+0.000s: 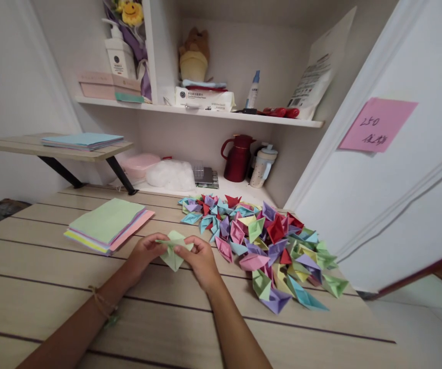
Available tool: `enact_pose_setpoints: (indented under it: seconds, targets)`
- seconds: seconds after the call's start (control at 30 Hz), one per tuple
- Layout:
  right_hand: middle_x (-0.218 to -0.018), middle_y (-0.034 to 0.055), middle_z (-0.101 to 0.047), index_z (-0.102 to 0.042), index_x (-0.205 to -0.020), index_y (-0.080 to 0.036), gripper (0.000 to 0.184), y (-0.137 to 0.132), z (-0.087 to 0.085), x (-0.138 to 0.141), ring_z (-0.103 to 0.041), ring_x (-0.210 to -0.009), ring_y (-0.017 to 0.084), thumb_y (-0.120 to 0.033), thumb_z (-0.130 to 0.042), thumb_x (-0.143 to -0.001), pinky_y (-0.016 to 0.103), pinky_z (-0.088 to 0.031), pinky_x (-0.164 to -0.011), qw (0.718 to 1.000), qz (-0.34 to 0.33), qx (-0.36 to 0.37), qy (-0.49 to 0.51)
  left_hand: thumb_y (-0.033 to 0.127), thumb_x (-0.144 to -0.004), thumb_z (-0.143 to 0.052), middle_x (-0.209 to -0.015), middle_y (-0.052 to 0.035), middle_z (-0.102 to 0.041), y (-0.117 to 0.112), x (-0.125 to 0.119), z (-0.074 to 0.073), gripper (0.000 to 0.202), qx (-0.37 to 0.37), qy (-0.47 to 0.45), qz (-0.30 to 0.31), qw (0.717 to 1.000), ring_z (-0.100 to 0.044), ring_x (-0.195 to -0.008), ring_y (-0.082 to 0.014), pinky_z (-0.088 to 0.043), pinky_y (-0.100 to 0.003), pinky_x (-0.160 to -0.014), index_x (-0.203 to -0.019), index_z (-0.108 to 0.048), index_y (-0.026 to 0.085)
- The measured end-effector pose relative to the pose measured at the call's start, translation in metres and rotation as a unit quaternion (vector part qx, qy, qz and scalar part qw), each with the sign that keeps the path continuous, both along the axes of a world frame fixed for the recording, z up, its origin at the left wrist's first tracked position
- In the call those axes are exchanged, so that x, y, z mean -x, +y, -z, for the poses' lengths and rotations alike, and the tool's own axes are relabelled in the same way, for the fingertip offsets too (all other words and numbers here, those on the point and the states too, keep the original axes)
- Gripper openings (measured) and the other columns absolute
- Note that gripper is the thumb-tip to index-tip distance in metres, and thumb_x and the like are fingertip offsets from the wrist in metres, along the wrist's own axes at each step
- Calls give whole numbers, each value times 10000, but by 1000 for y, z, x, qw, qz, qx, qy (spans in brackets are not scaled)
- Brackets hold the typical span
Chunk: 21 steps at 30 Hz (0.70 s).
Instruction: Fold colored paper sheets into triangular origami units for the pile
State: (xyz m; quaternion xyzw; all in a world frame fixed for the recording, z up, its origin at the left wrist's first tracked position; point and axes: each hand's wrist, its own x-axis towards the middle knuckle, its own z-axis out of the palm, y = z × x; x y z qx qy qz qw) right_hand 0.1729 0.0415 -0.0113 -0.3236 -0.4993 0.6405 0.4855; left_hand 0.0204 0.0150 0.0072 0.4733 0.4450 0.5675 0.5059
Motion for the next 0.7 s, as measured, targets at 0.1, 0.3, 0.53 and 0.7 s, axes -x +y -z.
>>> enact_pose_setpoints:
  seconds: [0.1, 0.3, 0.53, 0.7]
  targets:
    - [-515, -30, -508, -566, -608, -156, 320, 2, 2, 3, -411, -455, 85, -451, -691, -615, 197, -278, -423, 999, 34, -6, -7, 336, -633, -673, -600, 5, -586, 2, -1, 3, 218, 3, 23, -29, 999, -513, -569, -116, -403, -204, -546, -622, -620, 125]
    - [-451, -73, -401, -597, -729, -155, 289, 1, 0, 5, -300, -400, 59, -412, -687, -632, 192, -218, -398, 998, 55, -19, -14, 417, -667, -625, -643, -17, -619, 4, -1, 6, 305, 25, 30, -55, 998, -563, -604, -155, -447, -235, -560, -738, -643, 121]
    - [-809, 5, -608, -660, -883, -203, 315, -3, -5, 4, -506, -615, 126, -131, -646, -577, 206, -362, -506, 985, 37, -126, -115, 387, -672, -642, -850, -74, -673, -1, -3, -3, 360, 8, 2, -4, 1000, -613, -752, -190, -481, -264, -670, -933, -637, 139]
    - [-887, 36, -625, -677, -887, -188, 346, 1, 3, 4, -557, -778, 177, -87, -575, -572, 252, -423, -651, 980, 85, -144, -111, 369, -657, -659, -818, -60, -680, 0, -4, -2, 291, 28, -20, -7, 999, -621, -735, -181, -486, -279, -691, -836, -632, 141]
